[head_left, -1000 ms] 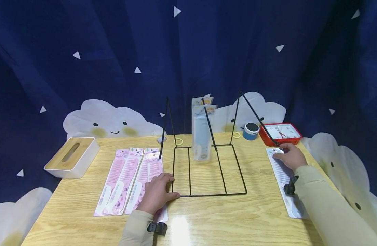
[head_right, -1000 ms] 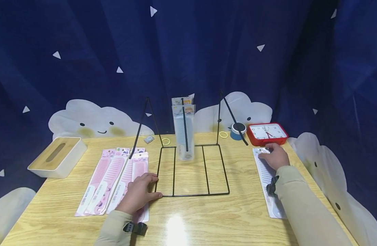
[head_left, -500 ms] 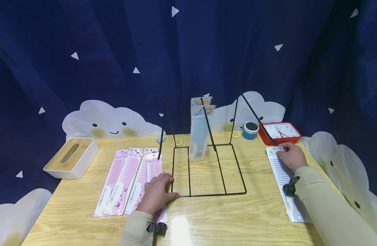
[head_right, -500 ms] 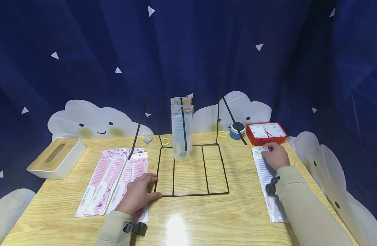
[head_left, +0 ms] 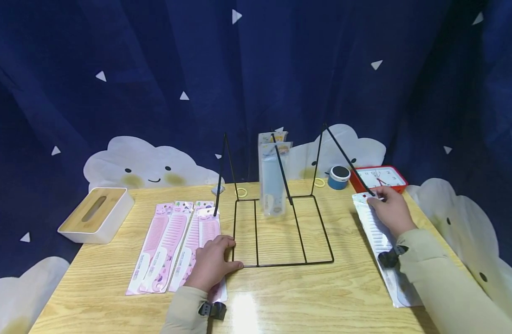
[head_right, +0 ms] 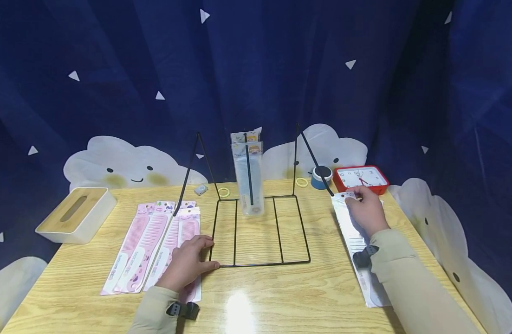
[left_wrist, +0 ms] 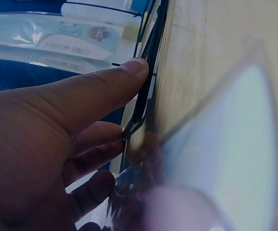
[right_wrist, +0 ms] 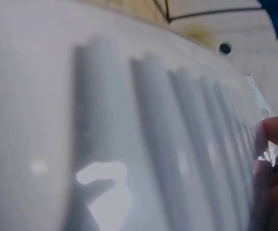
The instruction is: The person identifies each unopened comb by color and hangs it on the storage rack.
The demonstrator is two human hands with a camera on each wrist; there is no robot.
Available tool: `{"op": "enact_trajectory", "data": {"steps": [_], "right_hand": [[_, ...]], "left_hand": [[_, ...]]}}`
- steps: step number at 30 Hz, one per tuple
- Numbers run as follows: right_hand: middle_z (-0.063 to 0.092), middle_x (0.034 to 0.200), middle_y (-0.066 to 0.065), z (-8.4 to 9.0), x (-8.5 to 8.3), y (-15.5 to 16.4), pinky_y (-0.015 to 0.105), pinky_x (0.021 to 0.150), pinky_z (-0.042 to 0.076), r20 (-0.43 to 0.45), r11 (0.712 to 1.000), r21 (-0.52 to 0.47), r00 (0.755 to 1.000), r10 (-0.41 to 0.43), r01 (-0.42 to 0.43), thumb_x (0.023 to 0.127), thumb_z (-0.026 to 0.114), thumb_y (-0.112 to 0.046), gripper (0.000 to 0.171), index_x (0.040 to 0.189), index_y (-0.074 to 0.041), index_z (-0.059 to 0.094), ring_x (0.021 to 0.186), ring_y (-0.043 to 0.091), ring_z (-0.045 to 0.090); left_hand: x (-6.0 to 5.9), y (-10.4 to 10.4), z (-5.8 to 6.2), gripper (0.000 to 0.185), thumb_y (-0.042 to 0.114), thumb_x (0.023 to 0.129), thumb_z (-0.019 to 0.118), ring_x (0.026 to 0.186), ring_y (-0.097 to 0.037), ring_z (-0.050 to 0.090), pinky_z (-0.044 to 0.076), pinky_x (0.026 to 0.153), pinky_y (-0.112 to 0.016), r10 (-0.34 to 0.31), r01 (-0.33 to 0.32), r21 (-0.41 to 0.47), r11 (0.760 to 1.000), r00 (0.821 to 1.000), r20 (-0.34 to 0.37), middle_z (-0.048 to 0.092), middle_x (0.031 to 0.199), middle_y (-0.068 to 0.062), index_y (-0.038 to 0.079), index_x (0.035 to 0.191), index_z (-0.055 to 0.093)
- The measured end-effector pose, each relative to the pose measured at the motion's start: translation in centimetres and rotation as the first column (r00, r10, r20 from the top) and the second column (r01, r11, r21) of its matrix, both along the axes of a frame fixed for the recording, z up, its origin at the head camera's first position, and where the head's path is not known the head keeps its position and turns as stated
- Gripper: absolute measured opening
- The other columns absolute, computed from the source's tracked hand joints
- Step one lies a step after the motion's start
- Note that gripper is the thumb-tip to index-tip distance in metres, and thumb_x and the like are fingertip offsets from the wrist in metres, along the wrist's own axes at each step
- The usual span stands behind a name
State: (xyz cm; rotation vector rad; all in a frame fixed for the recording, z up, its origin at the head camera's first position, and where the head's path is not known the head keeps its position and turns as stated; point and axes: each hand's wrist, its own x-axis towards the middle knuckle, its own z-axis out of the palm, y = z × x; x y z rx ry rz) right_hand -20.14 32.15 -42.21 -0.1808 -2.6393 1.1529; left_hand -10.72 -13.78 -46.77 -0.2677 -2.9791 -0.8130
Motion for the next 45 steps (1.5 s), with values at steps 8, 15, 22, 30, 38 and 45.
{"op": "enact_trajectory", "data": {"steps": [8,15,22,30,38,45], "right_hand": [[0.056,0.094,0.011,2.5,2.1,-3.3,0.026,0.070,0.037,-0.067,0.995,-0.087,0.997,0.036,-0.042,0.097,0.061,-0.013,0.026,0.115,0.006,0.062,0.082,0.016,0.047],[0.059,0.095,0.008,3.9,3.8,-7.3,0.022,0.071,0.037,-0.110,0.970,-0.197,0.987,0.121,-0.141,0.096,0.061,-0.009,0.020,0.113,0.001,0.065,0.083,0.012,0.046],[0.064,0.103,0.012,4.9,5.6,-11.0,0.021,0.070,0.042,-0.172,0.934,-0.267,0.966,0.194,-0.235,0.097,0.061,-0.007,0.020,0.114,0.002,0.065,0.084,0.014,0.052],[0.064,0.094,0.004,7.3,9.1,-14.0,0.023,0.065,0.043,-0.281,0.861,-0.381,0.929,0.240,-0.338,0.096,0.062,-0.002,0.015,0.110,0.002,0.064,0.078,0.014,0.052],[0.061,0.087,0.004,9.6,12.1,-16.8,0.025,0.056,0.040,-0.453,0.743,-0.454,0.845,0.283,-0.492,0.090,0.060,0.014,0.018,0.106,0.006,0.064,0.066,0.014,0.048],[0.063,0.100,0.008,10.6,13.3,-18.1,0.024,0.062,0.044,-0.589,0.650,-0.441,0.746,0.310,-0.619,0.088,0.058,0.019,0.023,0.108,0.009,0.063,0.076,0.017,0.052]], "left_hand": [[0.0,0.0,0.0,0.056,0.037,0.071,0.090,0.111,-0.032,0.058,0.039,0.085,-0.054,-0.008,0.008,-0.009,1.000,1.000,0.004,0.063,0.130,-0.001,0.009,0.115,0.070],[-0.1,-0.2,-0.1,0.057,0.036,0.071,0.090,0.114,-0.032,0.058,0.038,0.086,-0.054,0.005,-0.005,0.000,1.000,1.000,0.010,0.063,0.131,-0.002,0.009,0.117,0.070],[-0.1,-0.2,-0.2,0.057,0.037,0.071,0.089,0.113,-0.032,0.058,0.038,0.085,-0.053,0.004,-0.004,0.000,1.000,1.000,0.019,0.063,0.131,-0.002,0.010,0.117,0.070],[-0.1,-0.2,-0.3,0.058,0.037,0.071,0.089,0.114,-0.032,0.057,0.037,0.086,-0.052,0.000,0.000,0.006,1.000,1.000,0.024,0.062,0.132,-0.002,0.009,0.118,0.070],[-0.2,-0.1,0.0,0.058,0.037,0.071,0.089,0.115,-0.033,0.057,0.038,0.087,-0.054,0.004,-0.005,0.006,1.000,1.000,0.028,0.062,0.132,-0.002,0.009,0.118,0.070],[-0.1,0.0,0.1,0.058,0.037,0.071,0.089,0.114,-0.033,0.057,0.038,0.087,-0.054,0.000,0.000,0.004,1.000,0.999,0.035,0.062,0.133,-0.003,0.009,0.118,0.070]]}}
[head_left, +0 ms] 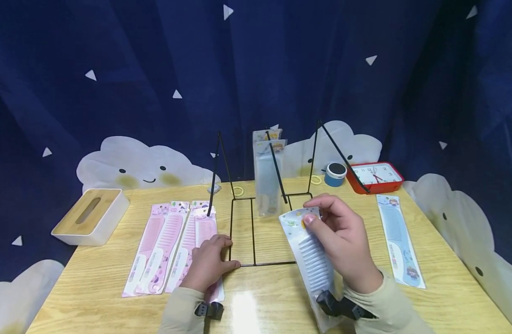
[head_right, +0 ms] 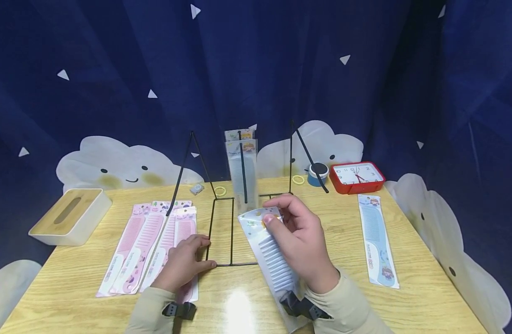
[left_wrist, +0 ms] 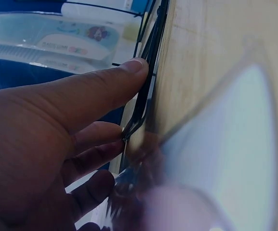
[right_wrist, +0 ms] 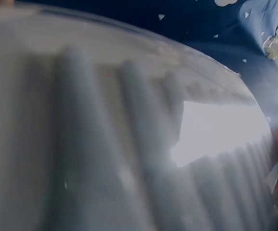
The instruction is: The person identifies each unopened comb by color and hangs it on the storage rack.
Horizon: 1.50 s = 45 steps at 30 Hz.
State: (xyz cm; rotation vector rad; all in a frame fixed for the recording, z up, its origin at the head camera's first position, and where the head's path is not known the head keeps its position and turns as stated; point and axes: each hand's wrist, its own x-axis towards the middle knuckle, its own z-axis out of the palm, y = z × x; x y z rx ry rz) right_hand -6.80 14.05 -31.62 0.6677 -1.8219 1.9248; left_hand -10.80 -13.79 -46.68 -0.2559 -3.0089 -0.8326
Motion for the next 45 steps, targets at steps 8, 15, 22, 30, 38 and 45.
{"op": "enact_trajectory", "data": {"steps": [8,15,22,30,38,45], "right_hand": [[0.063,0.105,0.009,0.8,-0.2,-1.3,0.023,0.068,0.045,-0.068,0.999,-0.031,0.997,0.023,-0.025,0.088,0.057,0.020,0.024,0.110,0.012,0.062,0.083,0.018,0.054],[0.065,0.101,0.006,0.7,-0.9,-1.9,0.023,0.061,0.042,-0.040,0.999,-0.033,0.999,-0.015,0.014,0.089,0.059,0.016,0.020,0.108,0.012,0.062,0.075,0.017,0.050],[0.065,0.101,0.005,0.5,-1.4,-2.4,0.023,0.062,0.043,-0.044,0.999,-0.029,0.998,-0.039,0.038,0.090,0.060,0.014,0.017,0.107,0.011,0.062,0.075,0.016,0.051],[0.063,0.097,0.008,-0.5,-3.1,-2.6,0.022,0.065,0.047,0.061,0.995,0.013,0.993,-0.104,0.103,0.094,0.063,0.007,0.015,0.109,0.007,0.063,0.076,0.017,0.054],[0.065,0.099,0.011,-0.9,-5.3,-3.0,0.024,0.070,0.050,0.087,0.989,0.024,0.986,-0.144,0.143,0.094,0.064,0.004,0.014,0.107,0.007,0.063,0.080,0.018,0.058],[0.065,0.096,0.009,-1.1,-7.4,-3.5,0.024,0.070,0.050,0.068,0.987,0.031,0.984,-0.162,0.160,0.094,0.064,0.004,0.014,0.107,0.007,0.063,0.079,0.015,0.059]], "left_hand": [[0.0,0.0,-0.1,0.058,0.037,0.071,0.089,0.115,-0.033,0.057,0.038,0.087,-0.055,-0.003,0.003,0.006,1.000,1.000,-0.008,0.062,0.132,-0.002,0.009,0.117,0.070],[-0.1,0.1,-0.2,0.058,0.038,0.072,0.089,0.115,-0.033,0.057,0.038,0.087,-0.053,-0.008,0.008,-0.002,1.000,1.000,-0.005,0.062,0.133,-0.002,0.009,0.118,0.069],[-0.1,0.2,0.0,0.057,0.036,0.072,0.089,0.115,-0.033,0.057,0.038,0.085,-0.051,-0.010,0.010,0.009,1.000,1.000,-0.021,0.062,0.133,-0.002,0.009,0.118,0.069],[-0.1,0.1,0.2,0.056,0.035,0.072,0.089,0.114,-0.033,0.058,0.038,0.085,-0.052,-0.015,0.015,0.000,1.000,0.999,-0.032,0.063,0.131,-0.003,0.008,0.117,0.070],[0.0,0.1,0.3,0.056,0.035,0.072,0.089,0.115,-0.031,0.057,0.038,0.087,-0.053,-0.002,0.002,-0.002,1.000,1.000,-0.003,0.062,0.132,-0.001,0.008,0.117,0.070],[0.0,0.0,0.1,0.056,0.035,0.071,0.090,0.114,-0.032,0.057,0.037,0.086,-0.052,-0.001,0.001,0.010,1.000,1.000,-0.008,0.062,0.132,-0.002,0.008,0.116,0.070]]}}
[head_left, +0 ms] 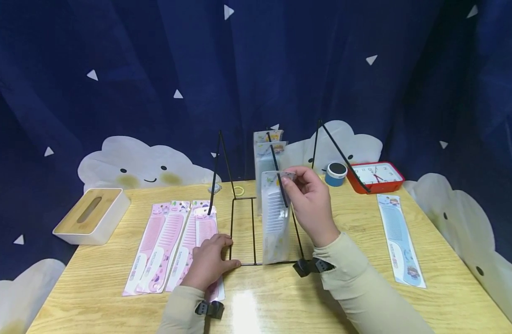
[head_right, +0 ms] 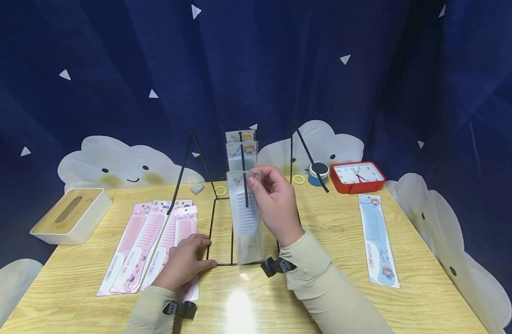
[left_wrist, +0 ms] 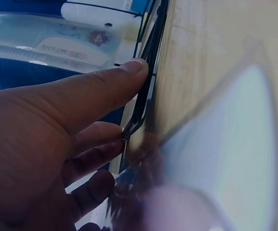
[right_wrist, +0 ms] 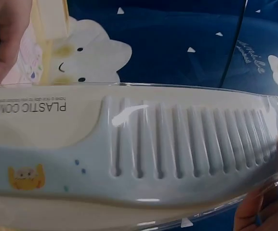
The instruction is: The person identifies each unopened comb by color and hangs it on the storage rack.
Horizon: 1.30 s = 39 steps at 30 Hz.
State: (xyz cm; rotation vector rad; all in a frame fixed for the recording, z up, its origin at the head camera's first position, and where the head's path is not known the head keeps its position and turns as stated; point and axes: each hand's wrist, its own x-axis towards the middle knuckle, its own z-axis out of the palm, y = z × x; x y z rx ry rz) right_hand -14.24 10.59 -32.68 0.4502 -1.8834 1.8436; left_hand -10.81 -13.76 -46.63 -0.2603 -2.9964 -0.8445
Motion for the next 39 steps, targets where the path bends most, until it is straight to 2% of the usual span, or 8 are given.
{"op": "enact_trajectory", "data": {"steps": [9,15,19,28,39], "right_hand": [[0.058,0.088,0.011,0.6,-2.5,0.1,0.024,0.064,0.043,-0.008,0.994,0.101,0.999,-0.040,0.041,0.097,0.065,-0.003,0.016,0.112,0.001,0.064,0.073,0.018,0.050],[0.065,0.099,0.011,1.2,-3.3,0.3,0.023,0.071,0.049,0.025,0.993,0.116,0.999,-0.029,0.026,0.098,0.065,-0.009,0.019,0.114,0.000,0.064,0.083,0.017,0.059],[0.064,0.098,0.008,1.2,-3.4,0.3,0.024,0.073,0.049,0.049,0.994,0.111,0.999,-0.019,0.013,0.098,0.065,-0.012,0.021,0.115,-0.001,0.063,0.086,0.017,0.061],[0.065,0.102,0.011,0.2,-3.8,1.0,0.026,0.080,0.048,0.112,0.989,0.139,0.991,-0.066,0.050,0.097,0.066,-0.011,0.021,0.114,0.000,0.062,0.093,0.015,0.062],[0.068,0.101,0.015,-1.5,-4.2,4.0,0.023,0.074,0.045,0.105,0.969,0.212,0.983,-0.154,0.129,0.097,0.067,-0.014,0.021,0.112,0.001,0.066,0.086,0.012,0.059]], "left_hand": [[0.0,-0.1,-0.2,0.057,0.035,0.071,0.090,0.116,-0.033,0.057,0.037,0.087,-0.053,-0.004,0.004,0.007,1.000,1.000,-0.009,0.062,0.132,-0.002,0.008,0.117,0.070],[-0.1,-0.1,-0.2,0.058,0.035,0.071,0.089,0.115,-0.032,0.057,0.037,0.086,-0.052,-0.007,0.007,0.001,1.000,1.000,-0.011,0.062,0.132,-0.001,0.008,0.118,0.070],[-0.1,-0.1,-0.3,0.057,0.036,0.071,0.090,0.115,-0.031,0.057,0.037,0.086,-0.052,-0.003,0.003,0.000,1.000,1.000,-0.006,0.063,0.131,-0.001,0.009,0.118,0.070],[-0.1,-0.2,-0.1,0.056,0.036,0.071,0.089,0.114,-0.032,0.058,0.039,0.085,-0.052,-0.012,0.012,-0.004,1.000,1.000,-0.020,0.063,0.131,-0.001,0.009,0.117,0.070],[0.0,-0.1,-0.1,0.056,0.036,0.072,0.089,0.115,-0.033,0.058,0.038,0.086,-0.052,-0.008,0.008,-0.004,1.000,1.000,-0.012,0.062,0.132,-0.002,0.009,0.117,0.070]]}}
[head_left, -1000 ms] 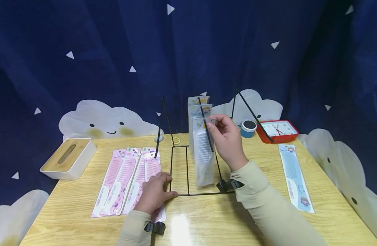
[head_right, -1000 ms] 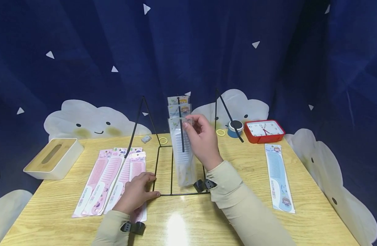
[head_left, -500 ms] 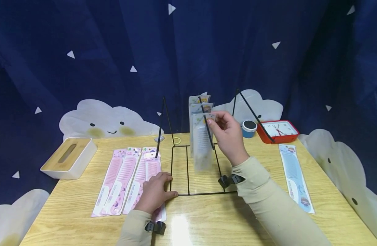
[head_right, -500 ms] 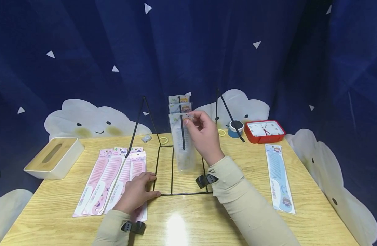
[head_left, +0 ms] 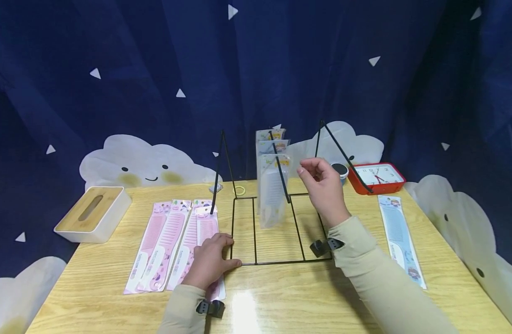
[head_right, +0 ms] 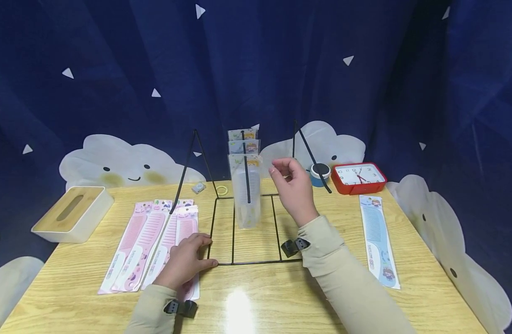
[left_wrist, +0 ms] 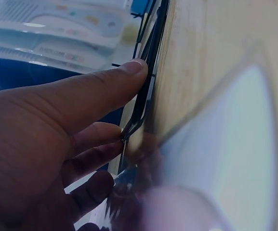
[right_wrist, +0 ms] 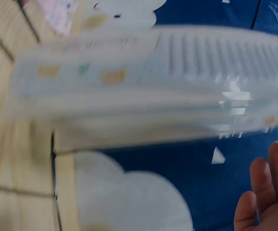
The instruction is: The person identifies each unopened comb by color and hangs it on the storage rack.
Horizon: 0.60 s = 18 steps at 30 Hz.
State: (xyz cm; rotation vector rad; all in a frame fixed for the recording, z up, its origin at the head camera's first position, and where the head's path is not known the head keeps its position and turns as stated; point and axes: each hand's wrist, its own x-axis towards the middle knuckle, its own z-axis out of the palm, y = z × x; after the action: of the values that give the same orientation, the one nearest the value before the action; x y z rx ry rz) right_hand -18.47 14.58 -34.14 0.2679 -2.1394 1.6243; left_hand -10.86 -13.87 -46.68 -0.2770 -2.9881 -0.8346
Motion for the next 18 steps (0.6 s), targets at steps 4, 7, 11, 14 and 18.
{"op": "enact_trajectory", "data": {"steps": [4,7,11,14,18], "right_hand": [[0.068,0.100,0.013,-1.3,-0.3,2.2,0.022,0.075,0.044,-0.001,0.997,0.054,0.998,-0.059,0.059,0.097,0.067,-0.016,0.020,0.108,0.001,0.067,0.086,0.011,0.058],[0.067,0.102,0.011,-2.6,-0.7,4.1,0.021,0.075,0.044,0.013,0.988,0.105,0.993,-0.117,0.115,0.097,0.067,-0.018,0.021,0.106,0.000,0.067,0.086,0.010,0.058],[0.066,0.102,0.006,-4.5,-1.4,6.9,0.020,0.072,0.043,0.090,0.974,0.155,0.979,-0.182,0.167,0.099,0.065,-0.025,0.025,0.109,-0.002,0.065,0.086,0.007,0.056],[0.065,0.099,0.006,-5.5,-2.0,9.1,0.020,0.071,0.042,0.123,0.961,0.198,0.968,-0.219,0.192,0.098,0.065,-0.027,0.028,0.111,-0.002,0.065,0.085,0.006,0.056],[0.066,0.102,0.011,-6.7,-2.7,12.1,0.021,0.074,0.040,0.111,0.935,0.263,0.956,-0.273,0.236,0.096,0.067,-0.026,0.029,0.112,-0.001,0.067,0.085,0.004,0.053]], "left_hand": [[0.0,0.0,-0.1,0.056,0.036,0.072,0.089,0.113,-0.033,0.058,0.039,0.086,-0.053,-0.001,0.001,-0.004,1.000,1.000,-0.004,0.063,0.131,-0.001,0.009,0.117,0.070],[0.0,0.0,-0.1,0.056,0.036,0.072,0.089,0.114,-0.032,0.058,0.039,0.086,-0.053,0.000,0.000,0.001,1.000,1.000,-0.003,0.063,0.131,-0.001,0.009,0.117,0.070],[0.0,0.0,-0.1,0.056,0.036,0.072,0.089,0.115,-0.033,0.058,0.039,0.085,-0.053,0.001,-0.001,0.005,1.000,1.000,-0.001,0.063,0.132,-0.001,0.009,0.117,0.070],[0.0,0.0,-0.1,0.056,0.036,0.072,0.090,0.115,-0.032,0.058,0.039,0.086,-0.053,0.002,-0.002,0.004,1.000,1.000,0.002,0.062,0.132,-0.001,0.009,0.117,0.070],[0.0,0.0,-0.1,0.056,0.036,0.072,0.089,0.116,-0.032,0.057,0.038,0.086,-0.053,0.003,-0.003,0.003,1.000,1.000,0.006,0.062,0.132,-0.001,0.009,0.117,0.070]]}}
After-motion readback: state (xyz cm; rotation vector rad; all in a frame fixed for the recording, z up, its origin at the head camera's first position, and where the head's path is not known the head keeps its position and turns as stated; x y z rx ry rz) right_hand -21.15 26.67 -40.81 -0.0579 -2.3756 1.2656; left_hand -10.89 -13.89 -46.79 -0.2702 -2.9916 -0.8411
